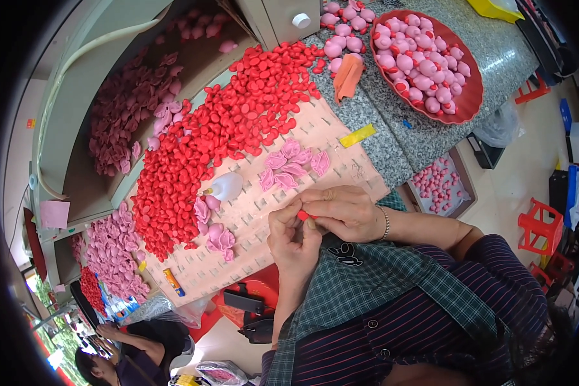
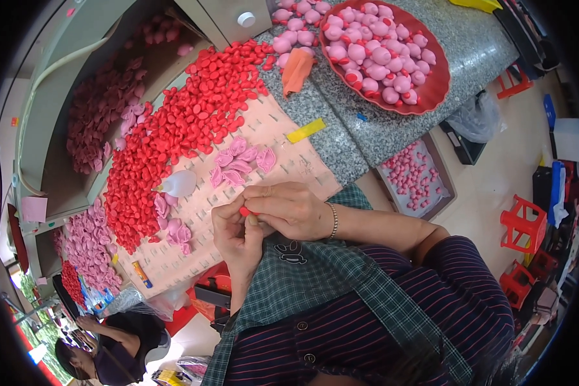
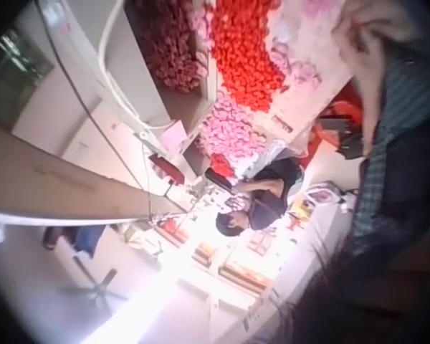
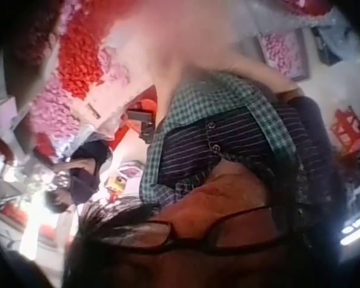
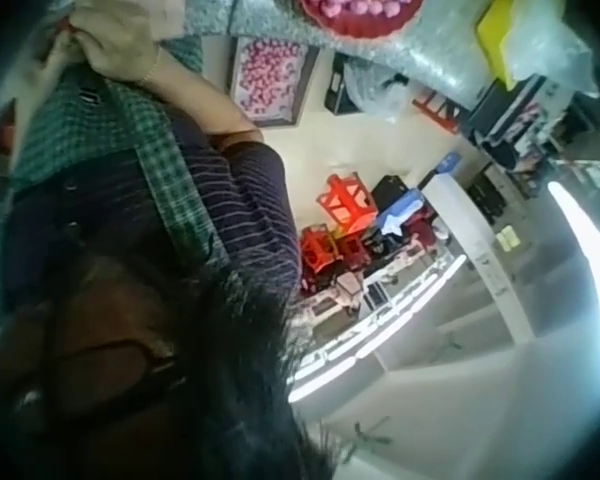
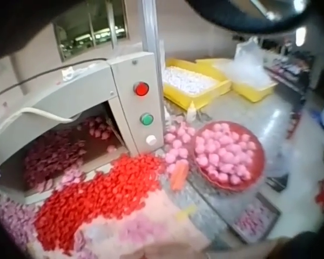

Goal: Assembling small pink plastic toy components by applying adhesive and joining them together manually.

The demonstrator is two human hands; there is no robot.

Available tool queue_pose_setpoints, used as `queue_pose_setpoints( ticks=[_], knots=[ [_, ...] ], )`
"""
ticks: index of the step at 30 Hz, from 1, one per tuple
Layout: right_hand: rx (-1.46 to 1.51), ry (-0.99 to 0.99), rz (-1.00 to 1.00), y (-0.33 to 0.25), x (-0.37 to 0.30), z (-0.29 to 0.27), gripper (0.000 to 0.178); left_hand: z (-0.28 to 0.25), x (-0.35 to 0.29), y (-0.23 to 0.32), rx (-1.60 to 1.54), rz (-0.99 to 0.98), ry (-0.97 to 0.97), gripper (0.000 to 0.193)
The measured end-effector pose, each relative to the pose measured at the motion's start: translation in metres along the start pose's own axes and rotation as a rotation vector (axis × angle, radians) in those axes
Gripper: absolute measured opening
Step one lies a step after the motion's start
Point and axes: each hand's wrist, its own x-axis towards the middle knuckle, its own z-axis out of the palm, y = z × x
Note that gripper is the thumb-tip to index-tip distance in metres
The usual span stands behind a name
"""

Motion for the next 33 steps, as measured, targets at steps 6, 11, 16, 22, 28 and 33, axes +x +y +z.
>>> queue_pose_setpoints(
  ticks=[6, 11, 16, 22, 28, 33],
  knots=[
    [-0.032, 0.023, -0.011, -0.0013, -0.0015, 0.0012, 0.033, 0.0013, 0.0004, 0.0039, -0.006, -0.007, 0.016, 0.030],
    [-0.052, 0.028, -0.014, -0.0037, -0.0003, 0.0008, 0.031, 0.0029, 0.0020, 0.0072, 0.014, -0.010, 0.021, 0.030],
    [-0.062, 0.023, -0.005, -0.0033, -0.0002, 0.0012, 0.029, 0.0022, 0.0023, 0.0080, 0.010, -0.020, 0.018, 0.030],
    [-0.081, 0.033, -0.001, -0.0035, -0.0013, 0.0017, 0.028, -0.0009, 0.0012, 0.0052, 0.021, -0.035, -0.022, 0.028],
    [-0.060, 0.014, 0.002, -0.0035, 0.0002, 0.0006, 0.028, 0.0002, 0.0027, 0.0068, -0.026, -0.051, 0.004, 0.031],
    [-0.062, 0.002, 0.001, -0.0046, -0.0004, 0.0003, 0.034, -0.0021, 0.0016, 0.0051, 0.019, -0.038, -0.018, 0.029]
  ],
)
